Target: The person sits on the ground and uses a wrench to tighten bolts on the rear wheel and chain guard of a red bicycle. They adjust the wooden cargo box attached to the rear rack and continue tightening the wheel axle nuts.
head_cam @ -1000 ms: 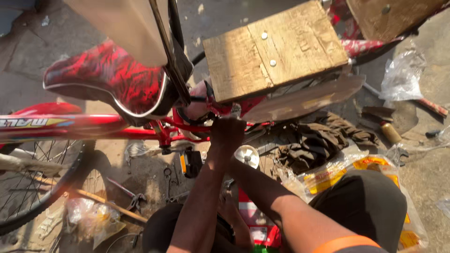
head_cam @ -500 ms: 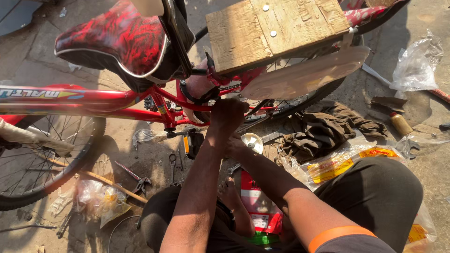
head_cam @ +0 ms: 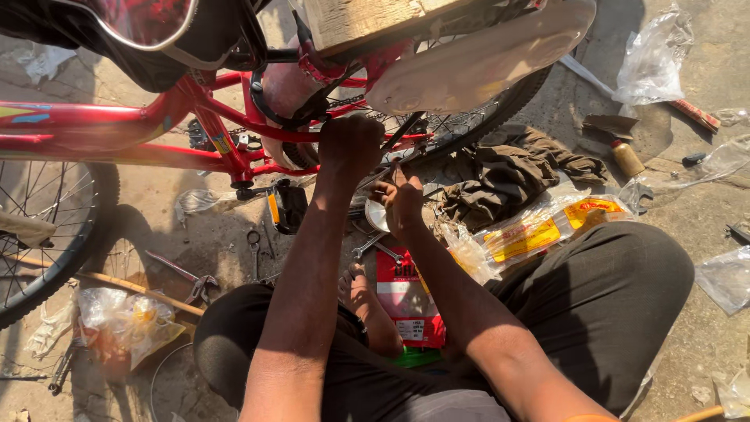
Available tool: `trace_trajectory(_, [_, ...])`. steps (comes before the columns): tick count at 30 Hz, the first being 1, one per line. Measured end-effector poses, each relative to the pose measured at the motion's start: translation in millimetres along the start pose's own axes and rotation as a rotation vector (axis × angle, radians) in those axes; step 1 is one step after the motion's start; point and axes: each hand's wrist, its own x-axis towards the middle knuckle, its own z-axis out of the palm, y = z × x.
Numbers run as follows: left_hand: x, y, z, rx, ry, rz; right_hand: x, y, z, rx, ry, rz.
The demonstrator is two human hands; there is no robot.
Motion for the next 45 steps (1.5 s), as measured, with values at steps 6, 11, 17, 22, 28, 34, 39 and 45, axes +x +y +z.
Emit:
trace_trajectory(6, [6.9,-1.8,-7.2,0.045,-0.033,-0.005,-10.6,4.1,24.1,0.16,-0.052,-0.015])
trace_trajectory(11, [1.2,1.3,-8.0,0.054,-0.04,-0.02,-11.7,0.5,27.5,0.353,-0.197,0.014])
trace_trajectory(17, [5.9,3.5,-16.6,0.01,-0.079,-0.053,9.5,-14.4,42.8,0.393,-0.078,0.109])
trace_trajectory(22, [5.2,2.6,-9.2,0.037,-0.033,-0.052,3.0,9.0,29.7,0.283,-0.067,-0.006])
trace_trajectory(28, [1.7,-2.3,-0.7,-0.035,0.055,-0.04,-6.4,5.8,22.0,-0.14,0.15,-0.151])
trace_trajectory(34, [6.0,-3.1,-1.6,-0.053,-0.036,-0.077,-0.7,-4.6,35.6,0.235,-0.154,0.004])
trace_trajectory(39, [6.4,-2.2,-3.0,-0.043,-0.065,-0.084,4.5,0.5,42.5,0.14,-0.16,-0.053])
trace_trajectory(45, [10.5,-2.5,-4.7,-0.064,-0.087,-0.096,-15.7,5.8,62.8,-0.038,0.151,0.013])
